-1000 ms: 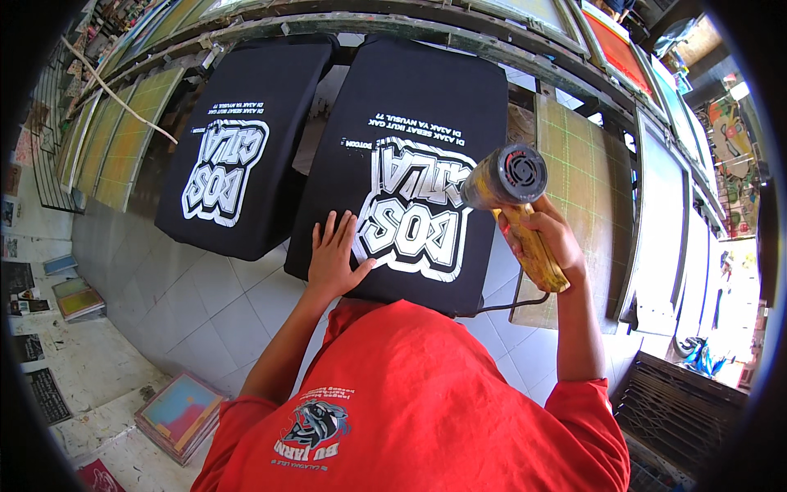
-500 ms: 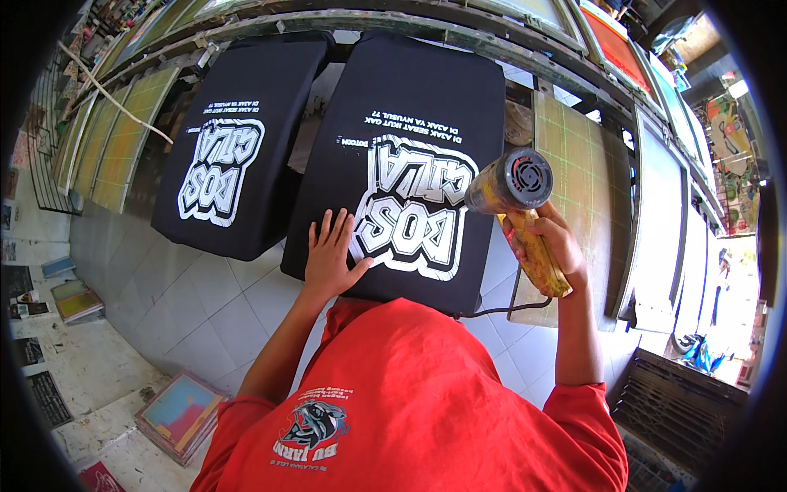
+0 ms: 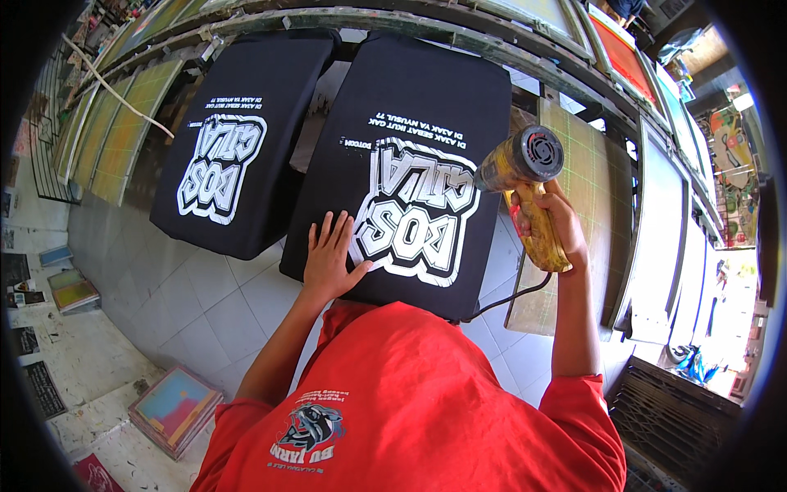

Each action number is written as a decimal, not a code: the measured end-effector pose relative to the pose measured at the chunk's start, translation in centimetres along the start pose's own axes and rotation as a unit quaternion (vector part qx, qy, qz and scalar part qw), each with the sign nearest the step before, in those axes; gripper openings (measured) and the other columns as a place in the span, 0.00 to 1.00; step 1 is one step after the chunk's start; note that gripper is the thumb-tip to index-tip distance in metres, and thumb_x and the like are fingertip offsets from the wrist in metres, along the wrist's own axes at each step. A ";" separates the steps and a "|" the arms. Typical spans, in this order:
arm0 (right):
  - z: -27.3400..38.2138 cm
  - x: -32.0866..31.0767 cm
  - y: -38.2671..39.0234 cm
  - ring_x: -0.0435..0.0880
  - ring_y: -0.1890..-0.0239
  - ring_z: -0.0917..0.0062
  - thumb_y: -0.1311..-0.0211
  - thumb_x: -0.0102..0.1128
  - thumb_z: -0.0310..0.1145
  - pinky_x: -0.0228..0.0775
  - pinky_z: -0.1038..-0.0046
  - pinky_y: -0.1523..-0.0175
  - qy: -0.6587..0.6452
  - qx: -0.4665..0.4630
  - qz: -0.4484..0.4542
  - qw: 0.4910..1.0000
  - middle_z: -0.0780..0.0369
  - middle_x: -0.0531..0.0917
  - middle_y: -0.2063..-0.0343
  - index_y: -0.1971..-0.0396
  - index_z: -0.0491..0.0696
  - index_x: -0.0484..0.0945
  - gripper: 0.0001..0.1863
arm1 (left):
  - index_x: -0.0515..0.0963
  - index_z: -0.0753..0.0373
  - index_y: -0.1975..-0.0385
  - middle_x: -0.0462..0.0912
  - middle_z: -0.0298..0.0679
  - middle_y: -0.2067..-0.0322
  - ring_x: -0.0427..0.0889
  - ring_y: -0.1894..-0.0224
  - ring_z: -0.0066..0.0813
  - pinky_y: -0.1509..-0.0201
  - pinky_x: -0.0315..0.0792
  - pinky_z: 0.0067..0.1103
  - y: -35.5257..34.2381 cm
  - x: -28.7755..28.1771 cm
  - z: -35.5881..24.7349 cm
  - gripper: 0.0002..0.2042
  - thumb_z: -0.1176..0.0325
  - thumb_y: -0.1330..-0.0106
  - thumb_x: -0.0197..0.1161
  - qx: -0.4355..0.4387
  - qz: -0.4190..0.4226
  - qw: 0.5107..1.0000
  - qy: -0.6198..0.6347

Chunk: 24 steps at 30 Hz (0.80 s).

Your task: The person uses a heat gun to dry white ink on a black t-shirt. They then use a squeegee to pull white ink through a screen printing frame onto the t-shirt, repeating the motion to ensure even coverage.

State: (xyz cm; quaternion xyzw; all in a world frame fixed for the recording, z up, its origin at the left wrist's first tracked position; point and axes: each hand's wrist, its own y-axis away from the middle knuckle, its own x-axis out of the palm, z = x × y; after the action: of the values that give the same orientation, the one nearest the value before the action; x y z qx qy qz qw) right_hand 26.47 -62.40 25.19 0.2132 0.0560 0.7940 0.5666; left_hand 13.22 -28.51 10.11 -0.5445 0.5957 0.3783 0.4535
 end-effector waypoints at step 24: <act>0.2 2.4 -6.2 0.75 0.76 0.80 0.40 0.39 0.27 0.73 0.80 0.73 -0.037 -0.007 0.058 0.998 0.55 0.74 0.62 0.41 0.49 0.59 0.25 | 0.57 0.59 0.33 0.52 0.47 0.32 0.46 0.29 0.50 0.31 0.36 0.50 -0.3 -0.2 0.2 0.42 0.37 0.43 0.53 0.013 0.047 0.998 -0.026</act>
State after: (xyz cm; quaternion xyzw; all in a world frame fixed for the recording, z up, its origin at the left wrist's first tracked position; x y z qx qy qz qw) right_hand 31.30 -58.04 24.01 0.2415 0.0171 0.8174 0.5228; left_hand 13.57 -28.34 10.27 -0.5000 0.6132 0.4058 0.4576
